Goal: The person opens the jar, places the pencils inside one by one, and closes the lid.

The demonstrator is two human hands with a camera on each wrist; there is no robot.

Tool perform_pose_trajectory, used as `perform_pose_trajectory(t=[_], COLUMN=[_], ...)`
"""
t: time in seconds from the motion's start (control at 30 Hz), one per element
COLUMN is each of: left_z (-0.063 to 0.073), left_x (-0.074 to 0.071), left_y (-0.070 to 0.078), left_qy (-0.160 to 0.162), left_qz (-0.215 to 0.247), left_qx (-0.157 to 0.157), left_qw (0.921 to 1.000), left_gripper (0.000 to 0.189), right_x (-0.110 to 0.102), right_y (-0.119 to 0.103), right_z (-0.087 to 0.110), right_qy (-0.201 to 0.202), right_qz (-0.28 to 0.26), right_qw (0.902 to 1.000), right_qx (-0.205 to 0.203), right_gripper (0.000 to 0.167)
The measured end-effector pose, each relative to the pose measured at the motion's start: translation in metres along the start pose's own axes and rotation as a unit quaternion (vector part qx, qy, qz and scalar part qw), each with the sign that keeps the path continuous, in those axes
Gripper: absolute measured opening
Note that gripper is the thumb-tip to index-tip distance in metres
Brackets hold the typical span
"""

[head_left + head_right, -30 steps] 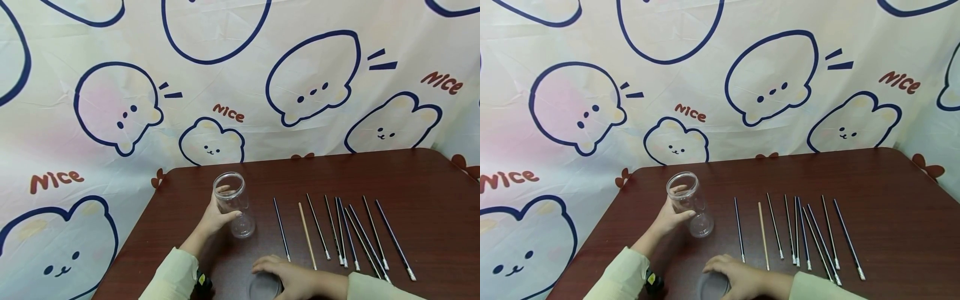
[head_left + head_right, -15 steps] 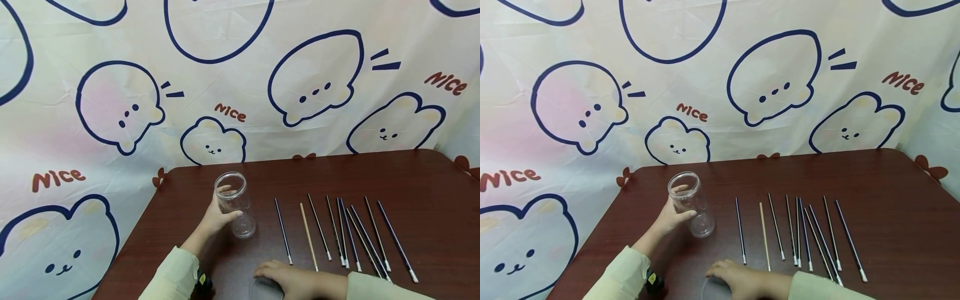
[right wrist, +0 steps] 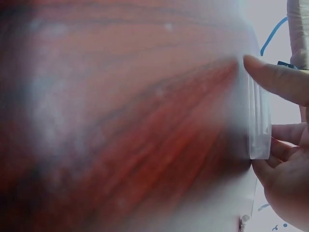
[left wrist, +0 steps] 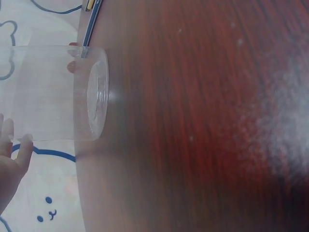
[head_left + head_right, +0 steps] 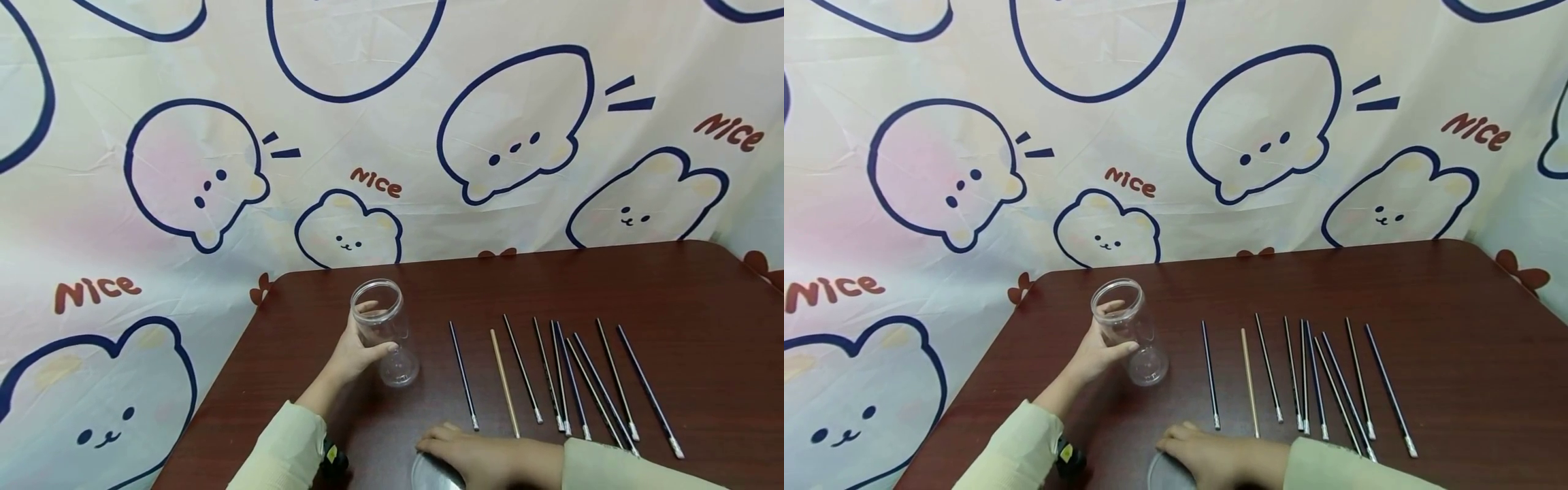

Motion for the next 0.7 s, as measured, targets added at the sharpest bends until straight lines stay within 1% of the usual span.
perform_pose_trajectory(t=[0.03, 0.2, 0.3, 0.43, 0.57, 0.7], left_z=[0.001, 0.001, -0.001, -0.002, -0.001, 0.0], left_x=[0.001, 0.002, 0.002, 0.003, 0.004, 0.003], left_y=[0.004, 0.004, 0.004, 0.005, 0.006, 0.004], left_qy=[-0.001, -0.002, -0.004, -0.005, -0.004, 0.0], left_qz=[0.003, 0.011, 0.007, -0.001, -0.001, 0.004], left_qx=[0.0, 0.003, -0.004, -0.008, -0.005, -0.008], left_qw=[1.0, 0.9999, 1.0, 1.0, 1.0, 1.0], left_gripper=[0.076, 0.075, 0.074, 0.074, 0.073, 0.074], right_x=[0.0, -0.002, -0.004, -0.009, -0.018, -0.029], right_y=[0.0, 0.001, 0.003, 0.006, 0.008, 0.011], right_z=[0.0, 0.002, 0.004, 0.008, 0.015, 0.023], right_qy=[-0.003, -0.011, -0.007, 0.013, 0.043, 0.071], right_qz=[-0.005, -0.034, -0.054, -0.09, -0.123, -0.141], right_qw=[1.0, 0.9993, 0.9983, 0.9951, 0.9902, 0.9857], right_qx=[0.002, 0.009, 0.019, 0.04, 0.051, 0.058], right_gripper=[0.062, 0.064, 0.065, 0.067, 0.063, 0.056])
Point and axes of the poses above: each hand's wrist, its own z-axis away from the middle knuckle, its own x-axis out of the palm, y = z × x, the point moved 5 cm from there along -z, towards the middle knuckle, and after that the axes turned 12 degrees about -y, right-handed, at the moved point
